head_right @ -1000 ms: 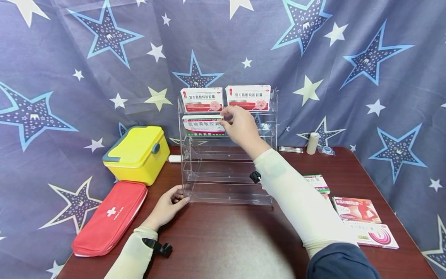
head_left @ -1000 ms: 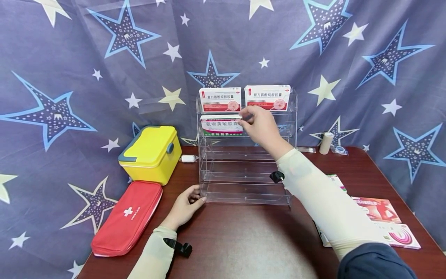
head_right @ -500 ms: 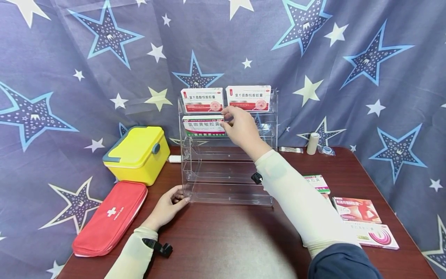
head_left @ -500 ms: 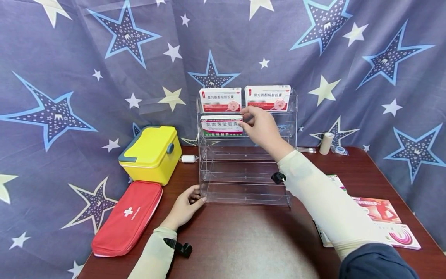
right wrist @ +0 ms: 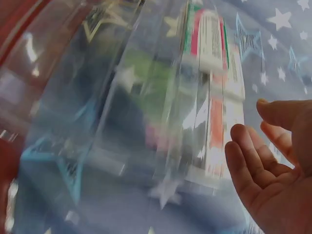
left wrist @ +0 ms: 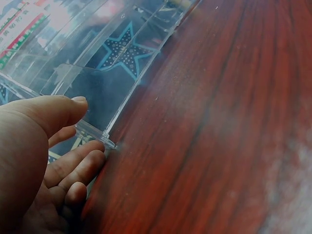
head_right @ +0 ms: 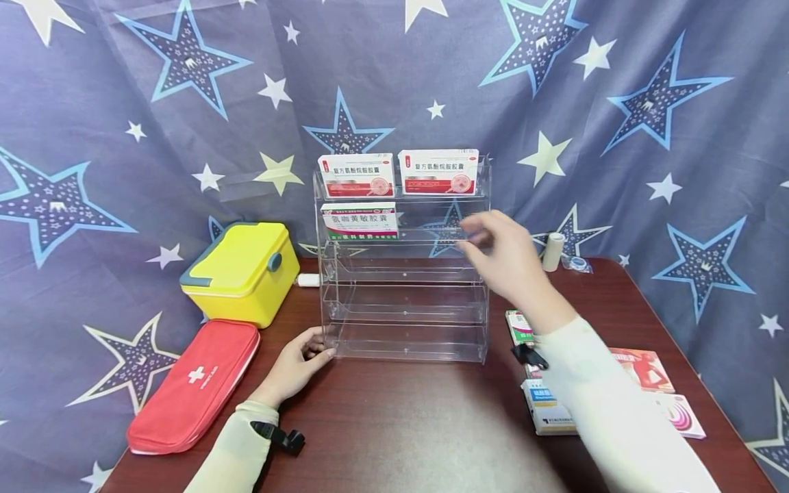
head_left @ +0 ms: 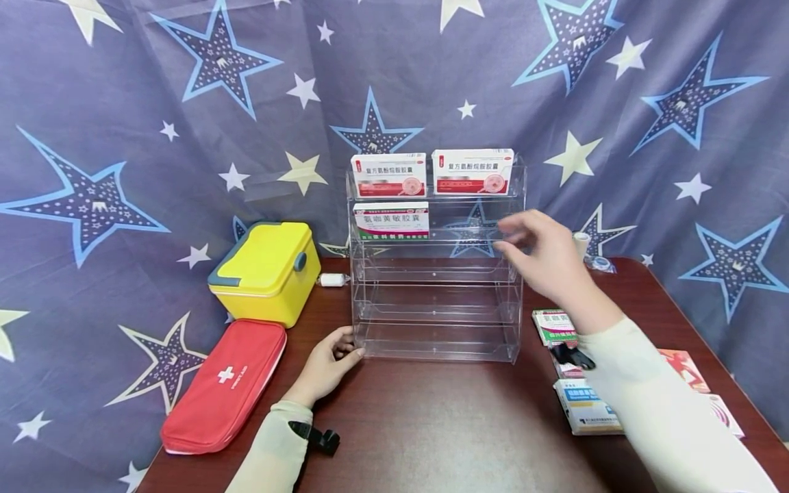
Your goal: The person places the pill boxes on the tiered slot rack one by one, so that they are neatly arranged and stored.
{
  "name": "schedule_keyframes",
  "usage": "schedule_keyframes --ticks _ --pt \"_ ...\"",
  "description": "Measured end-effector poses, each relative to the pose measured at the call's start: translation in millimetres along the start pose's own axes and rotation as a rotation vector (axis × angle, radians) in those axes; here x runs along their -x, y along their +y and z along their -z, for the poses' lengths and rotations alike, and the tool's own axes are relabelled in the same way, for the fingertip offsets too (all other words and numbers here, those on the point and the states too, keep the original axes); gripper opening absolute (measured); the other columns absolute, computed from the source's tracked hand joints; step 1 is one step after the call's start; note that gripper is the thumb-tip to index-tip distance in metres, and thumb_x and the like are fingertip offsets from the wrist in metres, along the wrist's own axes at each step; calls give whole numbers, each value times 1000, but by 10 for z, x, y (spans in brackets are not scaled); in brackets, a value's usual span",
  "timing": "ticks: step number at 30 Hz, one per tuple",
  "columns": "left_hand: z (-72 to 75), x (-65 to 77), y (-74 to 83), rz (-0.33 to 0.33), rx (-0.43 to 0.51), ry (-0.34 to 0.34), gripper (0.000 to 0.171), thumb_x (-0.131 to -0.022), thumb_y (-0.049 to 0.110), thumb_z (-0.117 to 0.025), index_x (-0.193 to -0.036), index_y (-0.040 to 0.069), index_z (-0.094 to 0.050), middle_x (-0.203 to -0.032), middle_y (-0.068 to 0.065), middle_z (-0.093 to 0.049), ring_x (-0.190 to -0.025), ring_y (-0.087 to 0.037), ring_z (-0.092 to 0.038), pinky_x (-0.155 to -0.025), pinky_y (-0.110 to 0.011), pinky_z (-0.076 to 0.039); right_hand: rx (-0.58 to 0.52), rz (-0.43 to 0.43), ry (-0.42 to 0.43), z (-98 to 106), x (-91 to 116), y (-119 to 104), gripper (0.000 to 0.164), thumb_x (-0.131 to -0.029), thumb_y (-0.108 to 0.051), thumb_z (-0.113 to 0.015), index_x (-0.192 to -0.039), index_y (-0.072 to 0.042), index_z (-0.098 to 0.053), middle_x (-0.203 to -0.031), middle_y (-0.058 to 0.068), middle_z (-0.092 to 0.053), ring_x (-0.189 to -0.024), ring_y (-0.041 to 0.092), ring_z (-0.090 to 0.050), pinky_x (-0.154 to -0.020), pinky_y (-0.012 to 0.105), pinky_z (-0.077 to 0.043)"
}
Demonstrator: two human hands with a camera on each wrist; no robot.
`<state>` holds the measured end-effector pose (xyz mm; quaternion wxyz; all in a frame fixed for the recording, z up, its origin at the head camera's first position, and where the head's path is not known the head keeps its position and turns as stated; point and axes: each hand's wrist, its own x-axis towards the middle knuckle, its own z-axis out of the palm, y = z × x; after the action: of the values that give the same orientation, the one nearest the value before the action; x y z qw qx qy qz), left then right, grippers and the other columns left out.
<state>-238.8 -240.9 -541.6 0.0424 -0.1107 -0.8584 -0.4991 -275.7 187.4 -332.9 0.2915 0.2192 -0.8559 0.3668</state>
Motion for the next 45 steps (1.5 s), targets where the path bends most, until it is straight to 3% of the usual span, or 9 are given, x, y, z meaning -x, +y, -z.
schedule_keyframes --ticks 3,7,10,15,19,25,34,40,45 --pt "1 -2 12 2 0 3 44 -95 18 -80 -135 10 -65 -113 -5 -67 -101 -20 -66 -86 -33 -51 29 -84 -18 243 238 260 27 -90 -9 -83 -115 -6 -73 -104 8 -74 -86 23 -72 -73 17 -51" --pt "-2 -6 15 0 -3 1 44 -95 19 -80 -135 11 -64 -114 -6 -67 -102 -20 -66 -86 -32 -51 88 -257 -120 514 567 696 32 -94 -20 -82 -120 -6 -70 -110 14 -74 -95 28 -70 -76 12 -46" --pt "-3 -5 12 -7 -4 4 44 -95 19 -80 -135 10 -64 -114 -5 -67 -102 -20 -66 -85 -32 -51 122 -369 -220 627 791 1043 40 -96 -27 -80 -126 -4 -67 -117 20 -71 -102 33 -67 -78 22 -51" --pt "-7 1 18 -13 -4 6 46 -94 19 -81 -135 9 -64 -113 -6 -67 -101 -20 -66 -85 -32 -51 94 -494 -399 681 1039 1536 54 -97 -26 -77 -138 5 -59 -131 31 -61 -115 47 -60 -92 57 -54" --pt "3 10 22 -12 -7 10 47 -94 19 -82 -136 9 -64 -113 -6 -67 -101 -21 -66 -86 -33 -51 44 -539 -528 681 1102 1793 60 -97 -21 -77 -142 9 -53 -136 36 -57 -121 51 -57 -97 63 -50" --pt "5 6 17 3 -2 11 45 -94 17 -81 -135 10 -65 -111 -5 -67 -101 -20 -66 -86 -33 -51 -21 -522 -645 684 1078 1981 62 -92 -11 -81 -140 16 -51 -133 39 -58 -117 51 -61 -93 56 -55" --pt "-4 6 32 -6 -7 9 47 -94 18 -81 -136 7 -64 -111 -5 -67 -101 -20 -66 -86 -32 -51 -87 -542 -678 682 1091 2128 64 -90 -7 -82 -138 19 -50 -136 41 -54 -114 47 -64 -84 37 -57" --pt "-2 5 18 8 -1 1 46 -94 19 -81 -136 9 -64 -112 -5 -67 -102 -19 -65 -87 -33 -51 -93 -552 -692 680 1102 2181 67 -87 -10 -85 -137 20 -52 -133 39 -58 -112 46 -66 -87 44 -58" --pt "3 6 13 12 3 0 45 -95 18 -81 -135 10 -64 -111 -5 -67 -102 -20 -65 -87 -33 -51 -36 -546 -710 660 1093 2194 70 -83 -12 -89 -135 19 -54 -131 37 -60 -112 45 -66 -89 50 -58"
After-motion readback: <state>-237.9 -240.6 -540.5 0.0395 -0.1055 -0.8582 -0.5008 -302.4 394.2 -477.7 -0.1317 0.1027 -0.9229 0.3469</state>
